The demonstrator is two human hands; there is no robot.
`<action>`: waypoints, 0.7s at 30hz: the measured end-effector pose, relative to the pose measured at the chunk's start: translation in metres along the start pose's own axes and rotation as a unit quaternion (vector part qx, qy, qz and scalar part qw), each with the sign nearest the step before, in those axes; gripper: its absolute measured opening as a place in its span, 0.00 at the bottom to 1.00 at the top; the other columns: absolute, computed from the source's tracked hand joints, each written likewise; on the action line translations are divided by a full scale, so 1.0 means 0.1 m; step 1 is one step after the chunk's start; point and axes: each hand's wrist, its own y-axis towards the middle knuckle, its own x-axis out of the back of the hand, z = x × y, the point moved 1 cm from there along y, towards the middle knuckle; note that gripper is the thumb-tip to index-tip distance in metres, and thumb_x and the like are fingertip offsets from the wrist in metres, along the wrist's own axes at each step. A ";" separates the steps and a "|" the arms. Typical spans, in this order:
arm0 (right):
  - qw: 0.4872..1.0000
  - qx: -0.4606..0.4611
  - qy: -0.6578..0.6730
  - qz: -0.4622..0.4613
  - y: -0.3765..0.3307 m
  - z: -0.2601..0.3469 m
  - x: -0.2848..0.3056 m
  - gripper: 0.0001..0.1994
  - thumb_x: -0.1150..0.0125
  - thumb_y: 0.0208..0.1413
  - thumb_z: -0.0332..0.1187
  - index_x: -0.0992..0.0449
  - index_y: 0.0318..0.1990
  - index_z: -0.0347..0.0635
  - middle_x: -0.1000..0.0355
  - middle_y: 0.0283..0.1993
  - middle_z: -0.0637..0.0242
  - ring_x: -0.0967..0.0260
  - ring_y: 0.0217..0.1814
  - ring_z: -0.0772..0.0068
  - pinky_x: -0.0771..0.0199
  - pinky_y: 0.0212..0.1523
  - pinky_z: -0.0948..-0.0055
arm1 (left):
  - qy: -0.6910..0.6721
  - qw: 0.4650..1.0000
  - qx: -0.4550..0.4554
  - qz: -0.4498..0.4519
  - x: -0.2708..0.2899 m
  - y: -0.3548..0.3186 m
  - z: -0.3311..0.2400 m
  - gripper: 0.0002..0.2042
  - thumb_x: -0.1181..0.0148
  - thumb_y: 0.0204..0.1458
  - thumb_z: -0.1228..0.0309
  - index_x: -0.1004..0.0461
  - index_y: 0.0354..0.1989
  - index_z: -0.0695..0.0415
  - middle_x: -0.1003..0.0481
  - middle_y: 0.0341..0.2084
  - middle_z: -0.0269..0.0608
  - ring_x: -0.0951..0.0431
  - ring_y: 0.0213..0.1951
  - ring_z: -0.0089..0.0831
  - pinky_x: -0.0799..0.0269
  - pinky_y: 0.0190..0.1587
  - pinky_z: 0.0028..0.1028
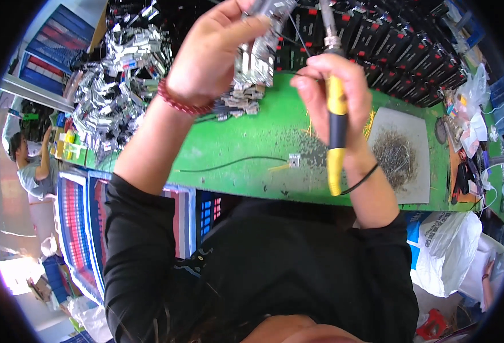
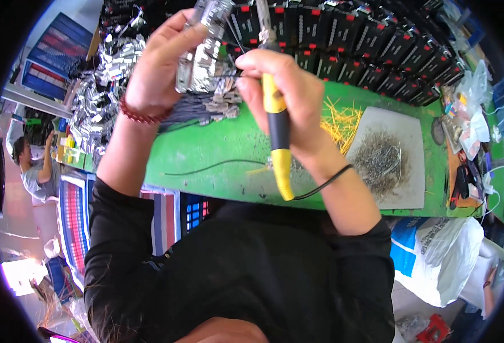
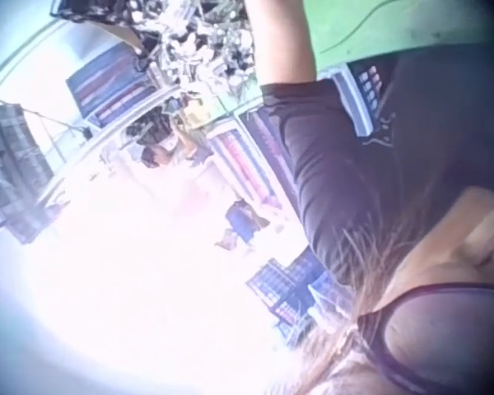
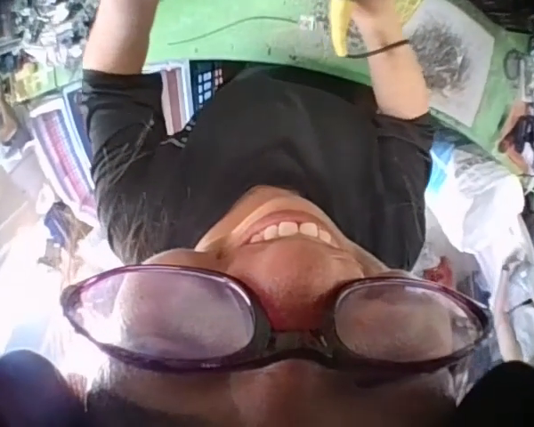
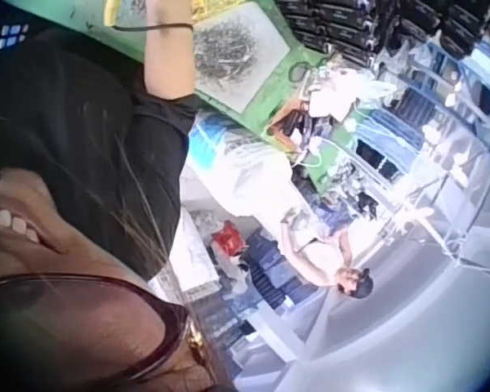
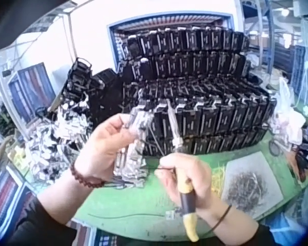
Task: The person gathers a bundle of wires and a small circuit board, then uses a soldering iron to attach the wires to the board. They then place the assembled board into a black toy car shell and solder the connections to the internal components.
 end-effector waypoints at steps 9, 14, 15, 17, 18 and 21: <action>0.959 -0.114 -0.072 0.248 0.08 0.25 0.37 0.12 0.42 0.49 0.27 0.24 0.42 0.49 0.33 0.19 0.75 0.33 0.19 0.78 0.36 0.19 0.79 | 0.409 0.902 -0.023 -0.138 1.09 -0.76 0.78 0.23 0.36 0.49 0.70 0.32 0.53 0.63 0.24 0.37 0.43 0.22 0.41 0.31 0.26 0.47 0.29; 0.954 -0.031 -0.144 0.261 -0.15 0.19 0.41 0.17 0.39 0.43 0.23 0.28 0.42 0.49 0.32 0.18 0.76 0.33 0.18 0.76 0.37 0.18 0.78 | 0.750 0.650 0.113 -0.045 1.59 -1.32 1.44 0.43 0.34 0.40 0.50 0.46 0.68 0.38 0.58 0.69 0.55 0.57 0.70 0.52 0.57 0.65 0.58; 0.954 -0.032 -0.157 0.254 -0.20 0.14 0.39 0.18 0.38 0.42 0.21 0.29 0.42 0.49 0.32 0.18 0.76 0.32 0.18 0.74 0.37 0.18 0.78 | 0.753 0.646 0.116 -0.047 1.68 -1.34 1.52 0.43 0.34 0.39 0.49 0.46 0.68 0.38 0.58 0.69 0.55 0.57 0.70 0.52 0.58 0.66 0.57; 0.946 -0.053 -0.167 0.273 -0.23 0.10 0.41 0.14 0.35 0.46 0.23 0.30 0.39 0.46 0.27 0.22 0.68 0.29 0.19 0.69 0.32 0.21 0.72 | 0.762 0.640 0.100 -0.025 1.81 -1.21 1.48 0.44 0.34 0.38 0.48 0.45 0.67 0.40 0.55 0.69 0.53 0.57 0.70 0.50 0.58 0.66 0.57; 0.943 -0.049 -0.180 0.276 -0.29 0.08 0.45 0.13 0.35 0.49 0.24 0.31 0.40 0.45 0.26 0.24 0.66 0.28 0.20 0.69 0.30 0.22 0.72 | 0.766 0.637 0.084 -0.027 1.85 -1.17 1.46 0.43 0.34 0.38 0.48 0.44 0.67 0.40 0.54 0.68 0.53 0.56 0.70 0.50 0.58 0.66 0.57; 0.935 -0.085 -0.190 0.286 -0.33 0.11 0.47 0.14 0.38 0.55 0.27 0.37 0.45 0.42 0.26 0.29 0.57 0.26 0.27 0.66 0.26 0.30 0.71 | 0.771 0.635 0.050 -0.028 2.03 -1.01 1.47 0.41 0.36 0.41 0.47 0.45 0.67 0.39 0.53 0.68 0.50 0.55 0.69 0.48 0.58 0.66 0.57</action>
